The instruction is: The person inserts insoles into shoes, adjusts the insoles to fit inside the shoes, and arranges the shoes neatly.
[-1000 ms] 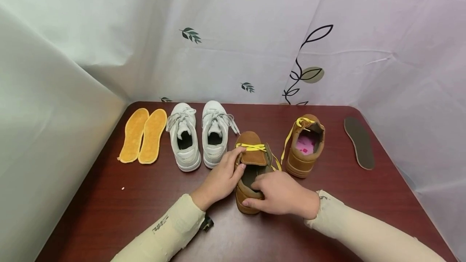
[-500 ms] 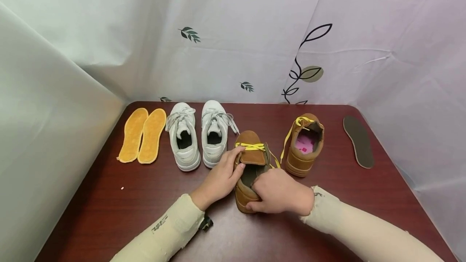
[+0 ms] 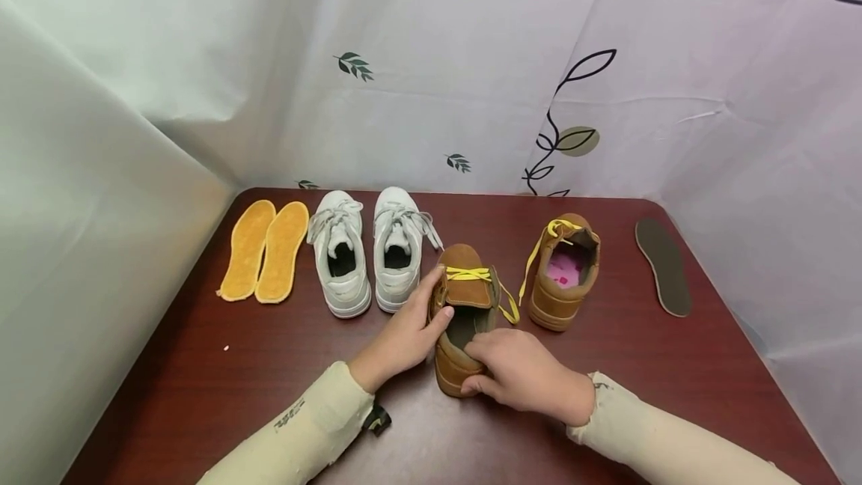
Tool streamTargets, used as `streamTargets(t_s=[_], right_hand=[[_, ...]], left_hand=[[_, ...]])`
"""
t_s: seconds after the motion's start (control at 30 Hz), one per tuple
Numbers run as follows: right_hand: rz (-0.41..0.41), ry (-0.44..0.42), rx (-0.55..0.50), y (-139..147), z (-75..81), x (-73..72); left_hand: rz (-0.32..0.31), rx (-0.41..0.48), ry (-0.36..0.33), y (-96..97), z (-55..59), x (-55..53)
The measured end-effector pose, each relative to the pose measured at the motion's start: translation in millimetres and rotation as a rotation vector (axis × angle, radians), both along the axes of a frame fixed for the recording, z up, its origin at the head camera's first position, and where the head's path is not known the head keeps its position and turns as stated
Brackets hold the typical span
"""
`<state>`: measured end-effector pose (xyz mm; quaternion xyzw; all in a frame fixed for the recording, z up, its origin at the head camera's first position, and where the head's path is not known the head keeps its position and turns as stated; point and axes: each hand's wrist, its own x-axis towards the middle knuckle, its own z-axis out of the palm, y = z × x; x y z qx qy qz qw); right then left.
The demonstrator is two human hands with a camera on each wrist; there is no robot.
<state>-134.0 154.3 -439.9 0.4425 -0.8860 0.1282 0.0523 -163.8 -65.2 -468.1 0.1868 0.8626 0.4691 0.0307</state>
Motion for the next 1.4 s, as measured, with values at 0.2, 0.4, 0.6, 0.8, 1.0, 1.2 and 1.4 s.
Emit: streamTargets(t_s=[0.2, 0.4, 0.6, 0.8, 1.0, 1.2, 1.4], right_hand=[[-0.016, 0.025, 0.001, 0, -2.5, 3.3], [-0.013, 0.073, -0.020, 1, -6.6, 6.5], [0.031, 0.119, -0.092, 1, -10.2, 7.1], [0.023, 0.169, -0.144, 6, -11.7, 5.3], [0.018, 0.220, -0.184, 9, -14.0, 1.4], [0.001, 0.270, -0.196, 15, -11.5, -6.1], [-0.014, 0.335, -0.216, 21, -3.3, -21.0]], left_hand=[[0.067, 0.167, -0.217, -0.3, 0.1, 8.6], [0.094, 0.172, -0.410, 2.1, 6.4, 10.4], [0.065, 0.456, -0.615, 3.3, 8.6, 6.4], [0.054, 0.567, -0.705, 1.9, 6.6, 0.1], [0.061, 0.604, -0.744, 5.4, 7.6, -2.8], [0.056, 0.678, -0.714, 12.8, 15.7, -8.0], [0.077, 0.759, -0.630, 24.2, 27.8, -17.4]])
